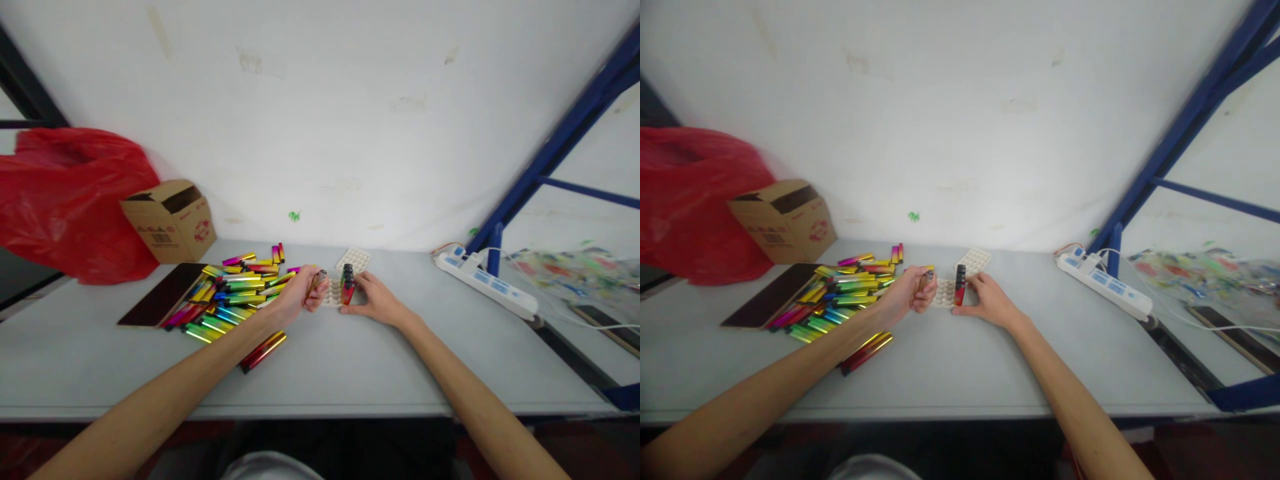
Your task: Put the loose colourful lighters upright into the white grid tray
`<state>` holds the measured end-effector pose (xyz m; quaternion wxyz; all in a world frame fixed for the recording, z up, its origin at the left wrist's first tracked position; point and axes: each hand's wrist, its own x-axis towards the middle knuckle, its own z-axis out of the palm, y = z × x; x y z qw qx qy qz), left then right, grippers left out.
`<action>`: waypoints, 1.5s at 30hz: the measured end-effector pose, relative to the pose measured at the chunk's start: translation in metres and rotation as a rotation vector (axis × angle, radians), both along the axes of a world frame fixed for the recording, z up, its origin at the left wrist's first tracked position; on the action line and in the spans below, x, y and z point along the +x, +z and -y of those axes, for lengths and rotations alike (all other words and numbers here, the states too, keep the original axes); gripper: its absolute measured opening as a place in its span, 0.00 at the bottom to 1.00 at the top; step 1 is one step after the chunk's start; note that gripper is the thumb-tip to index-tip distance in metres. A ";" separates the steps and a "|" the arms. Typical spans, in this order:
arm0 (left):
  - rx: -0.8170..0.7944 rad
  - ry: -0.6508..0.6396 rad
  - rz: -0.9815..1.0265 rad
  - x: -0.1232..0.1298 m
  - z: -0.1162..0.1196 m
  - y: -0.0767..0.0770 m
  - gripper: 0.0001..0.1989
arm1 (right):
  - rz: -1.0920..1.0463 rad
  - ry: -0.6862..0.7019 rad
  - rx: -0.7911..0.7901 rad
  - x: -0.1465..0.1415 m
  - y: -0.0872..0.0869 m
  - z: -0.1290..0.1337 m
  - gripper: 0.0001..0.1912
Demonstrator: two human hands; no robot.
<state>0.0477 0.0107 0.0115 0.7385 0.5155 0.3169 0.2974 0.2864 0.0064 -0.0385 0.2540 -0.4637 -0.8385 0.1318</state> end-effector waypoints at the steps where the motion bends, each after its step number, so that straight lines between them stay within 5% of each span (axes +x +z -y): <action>1: 0.000 0.016 -0.003 0.000 0.000 0.000 0.18 | 0.007 -0.011 -0.001 -0.001 -0.001 0.000 0.36; 7: 0.074 0.049 0.041 0.003 0.000 -0.001 0.15 | 0.028 -0.042 0.012 -0.005 -0.003 0.000 0.36; 17: 0.721 0.213 -0.256 0.004 -0.019 -0.006 0.17 | 0.016 0.028 0.019 -0.005 0.001 0.003 0.40; 26: 0.792 0.188 -0.382 -0.004 -0.035 -0.026 0.20 | 0.002 0.064 0.036 -0.005 0.000 0.000 0.38; 45: 1.093 0.034 -0.626 -0.009 -0.033 -0.005 0.13 | -0.008 0.083 -0.005 -0.004 0.001 0.000 0.38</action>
